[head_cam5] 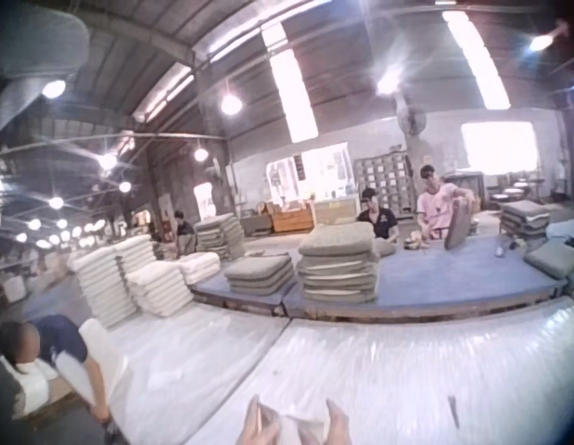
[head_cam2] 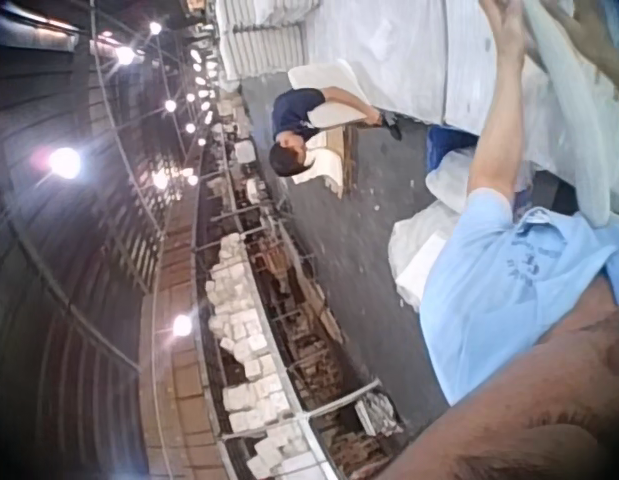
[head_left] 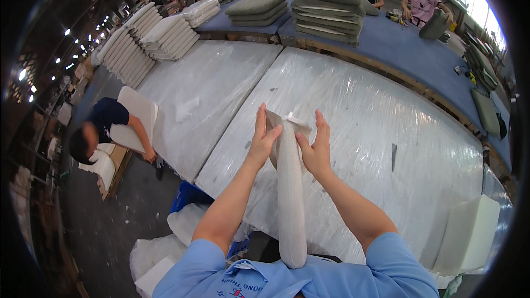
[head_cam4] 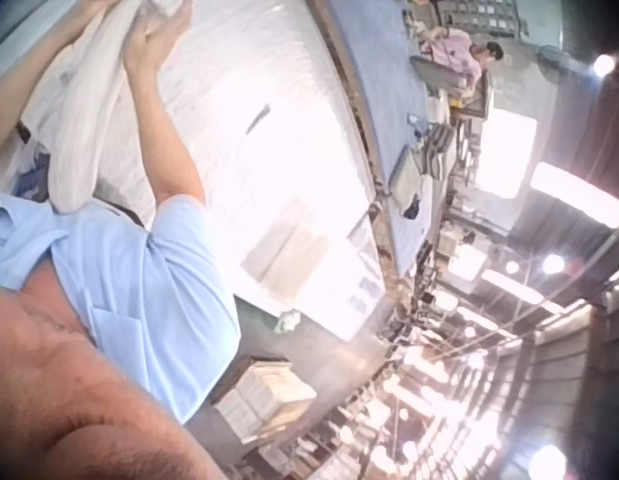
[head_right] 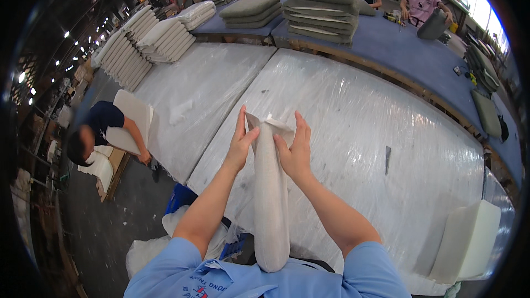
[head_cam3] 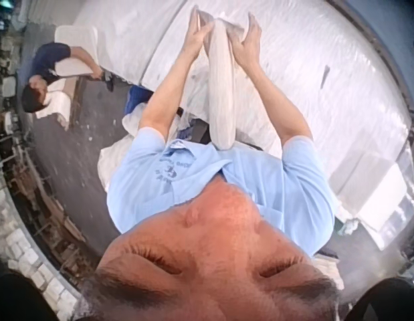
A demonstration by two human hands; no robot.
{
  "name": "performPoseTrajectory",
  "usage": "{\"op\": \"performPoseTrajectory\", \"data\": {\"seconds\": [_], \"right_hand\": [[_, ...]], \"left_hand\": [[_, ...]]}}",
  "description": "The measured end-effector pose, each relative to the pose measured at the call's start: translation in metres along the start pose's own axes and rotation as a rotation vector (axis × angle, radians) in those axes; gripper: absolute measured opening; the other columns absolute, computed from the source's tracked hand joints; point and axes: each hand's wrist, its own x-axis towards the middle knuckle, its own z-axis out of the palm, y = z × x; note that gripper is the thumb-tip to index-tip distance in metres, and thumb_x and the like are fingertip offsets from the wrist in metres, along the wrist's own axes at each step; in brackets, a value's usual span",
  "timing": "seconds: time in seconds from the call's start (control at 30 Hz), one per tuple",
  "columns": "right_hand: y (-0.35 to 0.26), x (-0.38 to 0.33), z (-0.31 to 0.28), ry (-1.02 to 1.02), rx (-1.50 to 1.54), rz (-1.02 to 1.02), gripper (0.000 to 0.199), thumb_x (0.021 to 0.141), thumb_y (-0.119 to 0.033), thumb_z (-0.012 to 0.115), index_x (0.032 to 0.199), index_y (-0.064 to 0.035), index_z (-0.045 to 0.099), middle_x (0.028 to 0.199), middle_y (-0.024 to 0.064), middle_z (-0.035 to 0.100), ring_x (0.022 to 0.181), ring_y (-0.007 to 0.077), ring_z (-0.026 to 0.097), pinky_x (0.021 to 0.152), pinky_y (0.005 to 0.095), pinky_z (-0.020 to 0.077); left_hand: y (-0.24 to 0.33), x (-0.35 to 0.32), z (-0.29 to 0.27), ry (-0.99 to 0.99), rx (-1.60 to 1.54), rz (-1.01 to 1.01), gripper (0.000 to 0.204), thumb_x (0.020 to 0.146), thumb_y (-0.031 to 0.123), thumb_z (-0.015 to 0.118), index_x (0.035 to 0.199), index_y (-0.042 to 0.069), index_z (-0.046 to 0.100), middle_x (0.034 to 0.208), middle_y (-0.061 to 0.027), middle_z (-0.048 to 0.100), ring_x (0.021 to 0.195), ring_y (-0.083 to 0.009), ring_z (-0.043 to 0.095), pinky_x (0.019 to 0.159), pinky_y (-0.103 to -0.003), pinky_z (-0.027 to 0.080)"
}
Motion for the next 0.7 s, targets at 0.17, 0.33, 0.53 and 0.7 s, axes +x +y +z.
{"op": "performPoseTrajectory", "data": {"seconds": [0.17, 0.33, 0.53, 0.7], "right_hand": [[0.018, 0.029, 0.004, 0.079, 0.087, -0.014, 0.023, 0.102, -0.015, 0.065, 0.123, -0.0042, 0.068, 0.121, 0.0133, 0.067, 0.115, 0.0247, 0.064, 0.099, 0.0366, 0.0503], [0.005, 0.046, 0.022, 0.138, 0.352, 0.229, 0.024, 0.109, -0.019, 0.057, 0.098, -0.0008, 0.067, 0.086, 0.0018, 0.062, 0.084, 0.0096, 0.053, 0.076, 0.0287, 0.0459], [0.008, 0.087, 0.024, 0.134, 0.202, 0.366, 0.046, 0.104, -0.036, 0.064, 0.075, -0.0006, 0.060, 0.066, 0.0054, 0.055, 0.064, 0.0150, 0.048, 0.062, 0.0362, 0.0422], [0.007, 0.103, 0.035, 0.076, -0.040, 0.252, 0.051, 0.094, -0.038, 0.071, 0.063, 0.0009, 0.058, 0.057, 0.0146, 0.055, 0.054, 0.0275, 0.049, 0.059, 0.0438, 0.0427]], "left_hand": [[0.007, 0.034, -0.010, -0.387, -0.248, -0.213, 0.069, 0.098, 0.033, 0.068, 0.158, 0.007, 0.043, 0.144, -0.0099, 0.057, 0.137, -0.0227, 0.049, 0.119, -0.037, 0.032], [0.001, 0.039, -0.005, -0.396, -0.353, -0.425, 0.036, 0.099, 0.034, 0.063, 0.124, 0.008, 0.061, 0.113, -0.0016, 0.065, 0.109, -0.0137, 0.056, 0.099, -0.033, 0.043], [-0.004, 0.034, 0.033, -0.267, -0.267, -0.333, 0.032, 0.102, 0.036, 0.052, 0.107, 0.007, 0.063, 0.098, -0.0020, 0.062, 0.088, -0.0121, 0.054, 0.081, -0.033, 0.046], [-0.007, 0.032, 0.039, -0.179, -0.256, -0.343, 0.039, 0.105, 0.040, 0.051, 0.102, 0.005, 0.068, 0.093, -0.0037, 0.066, 0.081, -0.0118, 0.060, 0.073, -0.031, 0.048]]}}
